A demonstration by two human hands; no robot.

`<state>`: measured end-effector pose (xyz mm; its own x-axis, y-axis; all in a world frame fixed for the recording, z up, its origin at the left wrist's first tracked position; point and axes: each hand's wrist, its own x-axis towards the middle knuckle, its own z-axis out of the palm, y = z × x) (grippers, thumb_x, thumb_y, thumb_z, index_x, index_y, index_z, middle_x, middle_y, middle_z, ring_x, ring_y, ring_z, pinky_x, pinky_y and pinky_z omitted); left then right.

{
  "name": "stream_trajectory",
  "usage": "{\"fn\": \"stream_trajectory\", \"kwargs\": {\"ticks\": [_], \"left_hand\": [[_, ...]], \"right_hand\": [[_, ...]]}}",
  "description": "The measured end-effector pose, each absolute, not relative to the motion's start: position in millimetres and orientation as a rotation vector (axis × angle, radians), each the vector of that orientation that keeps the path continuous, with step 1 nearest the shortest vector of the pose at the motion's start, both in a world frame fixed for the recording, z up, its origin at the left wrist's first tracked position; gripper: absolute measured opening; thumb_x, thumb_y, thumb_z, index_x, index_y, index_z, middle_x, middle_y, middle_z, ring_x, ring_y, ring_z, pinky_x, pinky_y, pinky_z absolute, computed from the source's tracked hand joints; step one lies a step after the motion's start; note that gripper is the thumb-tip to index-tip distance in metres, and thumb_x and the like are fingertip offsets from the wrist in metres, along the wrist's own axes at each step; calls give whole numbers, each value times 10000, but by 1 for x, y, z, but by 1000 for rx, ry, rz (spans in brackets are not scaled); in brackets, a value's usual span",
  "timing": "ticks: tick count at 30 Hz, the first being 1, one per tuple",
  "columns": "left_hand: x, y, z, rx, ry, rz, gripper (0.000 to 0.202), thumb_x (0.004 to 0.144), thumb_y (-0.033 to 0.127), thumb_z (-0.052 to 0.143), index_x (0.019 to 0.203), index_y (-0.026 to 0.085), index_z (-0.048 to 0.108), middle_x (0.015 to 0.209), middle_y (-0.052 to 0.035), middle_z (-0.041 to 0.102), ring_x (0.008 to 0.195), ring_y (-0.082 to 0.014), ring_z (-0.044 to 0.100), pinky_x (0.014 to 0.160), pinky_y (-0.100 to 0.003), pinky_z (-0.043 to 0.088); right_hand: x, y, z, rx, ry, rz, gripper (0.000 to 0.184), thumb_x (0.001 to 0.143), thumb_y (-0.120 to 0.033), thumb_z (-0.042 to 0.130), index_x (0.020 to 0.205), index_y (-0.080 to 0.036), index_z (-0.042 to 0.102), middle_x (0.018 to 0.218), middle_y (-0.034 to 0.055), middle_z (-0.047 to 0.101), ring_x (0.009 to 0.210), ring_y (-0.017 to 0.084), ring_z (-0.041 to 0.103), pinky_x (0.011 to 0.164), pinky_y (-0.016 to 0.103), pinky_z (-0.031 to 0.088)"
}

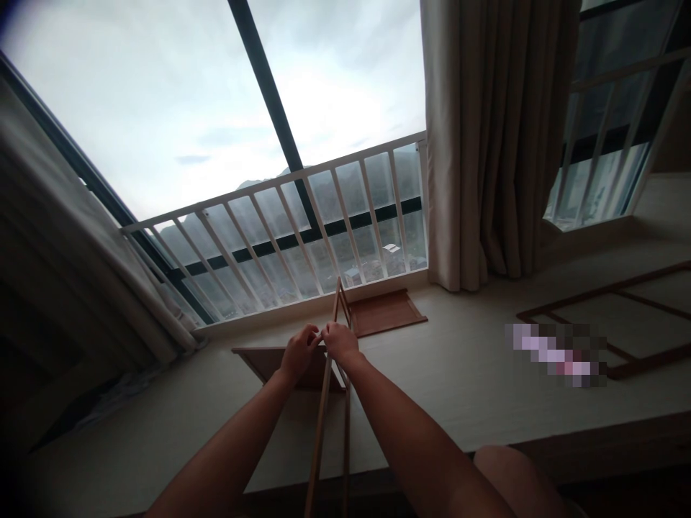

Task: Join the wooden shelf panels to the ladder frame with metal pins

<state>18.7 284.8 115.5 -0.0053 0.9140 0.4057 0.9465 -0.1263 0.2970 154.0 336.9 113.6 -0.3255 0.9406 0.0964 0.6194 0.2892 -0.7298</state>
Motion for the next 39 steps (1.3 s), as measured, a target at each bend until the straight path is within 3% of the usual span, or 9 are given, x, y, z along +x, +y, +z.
{"fn": "stream_trajectory", "kwargs": {"ticks": [6,10,15,22,32,39], "left_hand": [[22,281,117,-2048,-2076,-470,423,953,477,344,754,204,597,774,-85,684,771,-229,636,734,-331,392],[25,276,117,-2015,-2078,-319,523,970,481,235,771,199,628,812,-112,702,780,-247,640,749,-367,381],[25,265,120,-2086,-1981,-209,476,987,384,174,893,221,612,935,-84,691,883,-237,609,774,-364,374],[21,260,133,-2225,-1836,-119,311,968,391,293,983,245,568,1017,-52,649,941,-230,549,787,-350,369],[19,253,134,-2269,-1852,-68,413,987,395,189,960,236,569,1011,-56,634,940,-225,536,787,-364,367],[19,256,137,-2307,-1912,-39,457,927,586,265,1026,256,566,1064,-56,609,1011,-259,512,843,-404,366]], "right_hand": [[153,336,115,-1434,-2073,767,322,935,-332,358,930,-206,654,976,113,691,909,219,631,687,294,385],[153,338,115,-1440,-2072,761,335,938,-340,346,914,-214,656,972,96,699,900,216,632,662,288,374],[150,339,115,-1445,-2053,746,358,939,-346,338,922,-197,664,970,108,705,903,214,627,659,287,363],[147,339,111,-1439,-2044,725,332,933,-339,364,906,-200,664,953,98,713,883,196,628,682,275,365],[143,344,108,-1407,-2042,725,322,930,-340,378,894,-194,663,933,94,713,855,192,622,670,273,351],[143,343,107,-1374,-2046,748,332,943,-340,375,897,-177,660,916,96,704,831,180,605,670,269,345]]}}
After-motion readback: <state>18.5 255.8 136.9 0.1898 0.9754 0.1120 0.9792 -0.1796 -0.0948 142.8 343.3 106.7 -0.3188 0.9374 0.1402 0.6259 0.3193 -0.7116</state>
